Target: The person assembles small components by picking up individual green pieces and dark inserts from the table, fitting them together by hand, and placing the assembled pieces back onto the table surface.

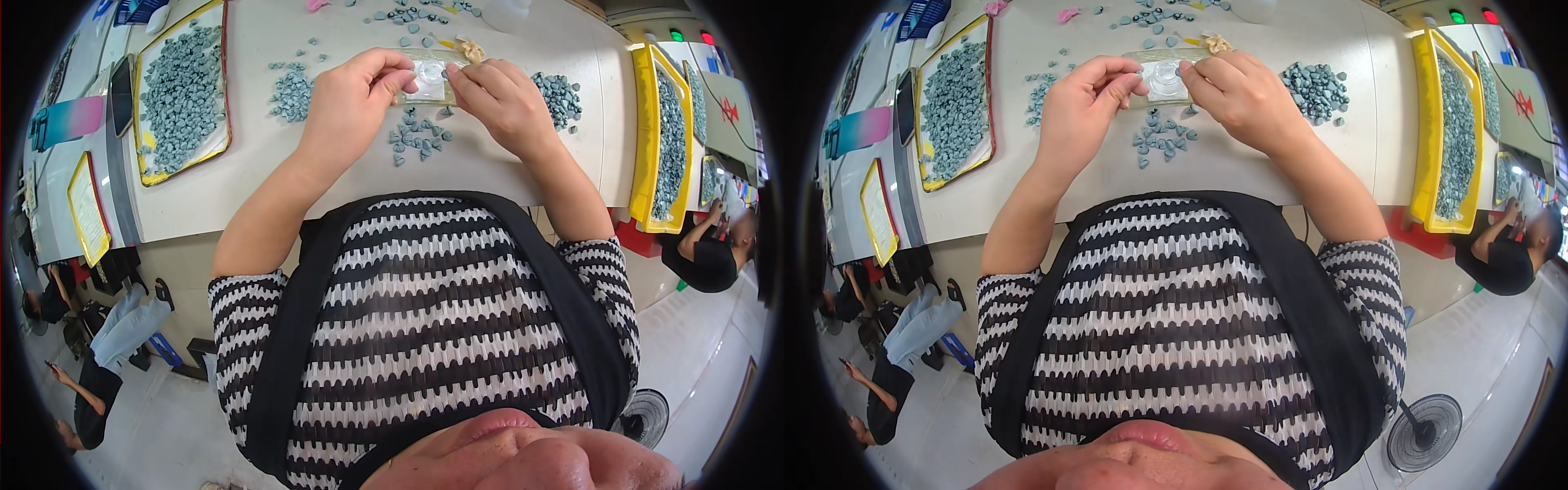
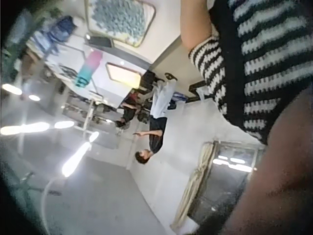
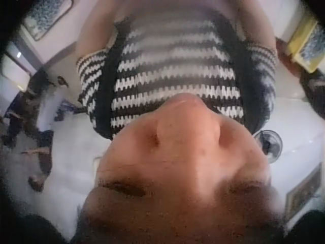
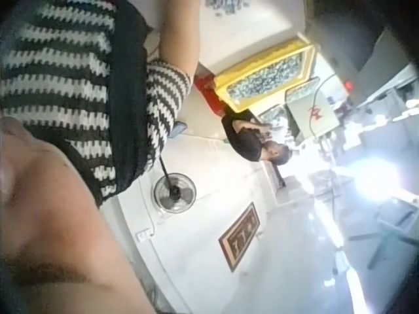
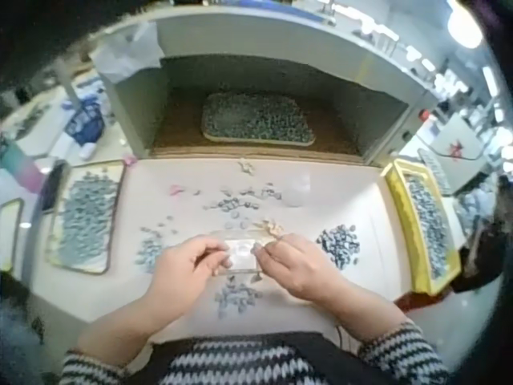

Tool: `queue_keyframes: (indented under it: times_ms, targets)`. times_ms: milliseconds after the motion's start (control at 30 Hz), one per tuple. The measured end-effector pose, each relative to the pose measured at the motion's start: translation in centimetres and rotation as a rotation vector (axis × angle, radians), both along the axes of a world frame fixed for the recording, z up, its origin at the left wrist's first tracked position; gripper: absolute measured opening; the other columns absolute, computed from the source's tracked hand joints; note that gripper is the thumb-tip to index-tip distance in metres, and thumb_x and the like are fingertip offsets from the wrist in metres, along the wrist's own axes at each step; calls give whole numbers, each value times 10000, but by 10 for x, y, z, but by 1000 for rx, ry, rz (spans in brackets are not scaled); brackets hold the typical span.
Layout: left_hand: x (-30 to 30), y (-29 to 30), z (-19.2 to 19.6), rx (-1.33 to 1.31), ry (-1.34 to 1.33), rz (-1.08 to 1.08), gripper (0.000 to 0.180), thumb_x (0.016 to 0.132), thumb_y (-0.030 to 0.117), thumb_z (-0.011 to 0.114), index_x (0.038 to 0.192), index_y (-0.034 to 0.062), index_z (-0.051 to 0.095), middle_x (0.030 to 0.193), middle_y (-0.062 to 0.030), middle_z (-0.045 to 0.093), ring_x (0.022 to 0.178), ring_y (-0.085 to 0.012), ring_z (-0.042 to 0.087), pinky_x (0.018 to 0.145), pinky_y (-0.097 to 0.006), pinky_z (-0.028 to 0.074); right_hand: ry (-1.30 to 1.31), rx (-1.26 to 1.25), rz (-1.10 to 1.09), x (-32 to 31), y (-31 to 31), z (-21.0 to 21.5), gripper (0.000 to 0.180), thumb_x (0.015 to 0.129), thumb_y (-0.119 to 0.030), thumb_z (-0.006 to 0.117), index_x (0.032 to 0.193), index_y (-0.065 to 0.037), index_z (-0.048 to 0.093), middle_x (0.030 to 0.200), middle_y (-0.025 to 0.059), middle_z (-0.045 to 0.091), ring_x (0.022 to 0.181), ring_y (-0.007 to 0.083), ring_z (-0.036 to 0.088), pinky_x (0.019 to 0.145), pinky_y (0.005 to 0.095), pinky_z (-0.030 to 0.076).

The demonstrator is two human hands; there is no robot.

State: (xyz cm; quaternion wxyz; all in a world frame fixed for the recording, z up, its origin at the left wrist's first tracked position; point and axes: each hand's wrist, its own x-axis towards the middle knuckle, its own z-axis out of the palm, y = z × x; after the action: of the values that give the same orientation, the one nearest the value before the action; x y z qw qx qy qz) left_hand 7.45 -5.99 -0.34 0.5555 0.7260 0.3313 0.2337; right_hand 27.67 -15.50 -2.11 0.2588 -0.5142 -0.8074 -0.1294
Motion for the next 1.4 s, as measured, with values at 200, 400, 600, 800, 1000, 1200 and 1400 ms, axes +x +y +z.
queue_keyframes:
  times_ms: [200, 400, 600, 800, 1000, 1200, 1400]
  targets:
    - [0, 0, -1, 209, 66, -10, 178, 952, 191, 566, 969, 22, 621, 673, -2, 598, 595, -69, 503, 555, -230, 414, -60, -4, 6, -2, 0, 3, 380, 703, -70, 714, 1071, -6, 646, 867, 65, 590, 761, 231, 595, 653, 341, 495]
    - [1, -3, 1, 175, 86, -61, 169, 957, 181, 551, 976, 24, 610, 677, -17, 595, 588, -92, 514, 549, -250, 411, 66, 20, 27, -5, 3, 2, 307, 709, -28, 721, 1010, 3, 668, 839, 73, 611, 710, 217, 598, 621, 317, 494]
    - [3, -6, -6, 296, -40, -112, 163, 952, 157, 549, 999, 11, 604, 733, -49, 621, 645, -135, 569, 597, -262, 447, 835, -281, -173, -21, -2, 9, 133, 781, -54, 712, 896, 13, 705, 748, 48, 655, 643, 111, 611, 589, 243, 492]
    - [5, -8, -7, 390, -78, -96, 126, 935, 113, 568, 990, 6, 605, 739, -63, 627, 647, -147, 589, 595, -271, 460, 1287, -516, -214, -26, -4, 12, 104, 801, -75, 709, 858, 12, 711, 751, 42, 671, 613, 81, 584, 593, 228, 490]
    - [8, -7, -9, 674, -165, -61, 105, 885, 53, 607, 979, 5, 611, 762, -92, 622, 652, -216, 597, 607, -323, 482, 854, -255, -167, -29, -1, 11, 78, 754, -26, 722, 821, 7, 702, 719, 47, 653, 599, 99, 582, 561, 237, 491]
    - [7, -8, -8, 967, -155, -113, 180, 780, -56, 608, 958, -32, 596, 763, -130, 569, 703, -300, 548, 630, -359, 474, 601, 37, -89, -34, 3, 5, 120, 684, 26, 744, 784, -13, 690, 684, 57, 622, 593, 157, 583, 519, 256, 484]
    - [4, -11, -5, 1042, -108, -168, 299, 656, -99, 582, 951, -51, 585, 817, -145, 559, 759, -303, 534, 662, -370, 464, 486, 106, -9, -31, 4, 4, 129, 674, 28, 751, 772, -19, 681, 689, 57, 619, 597, 170, 586, 526, 274, 490]
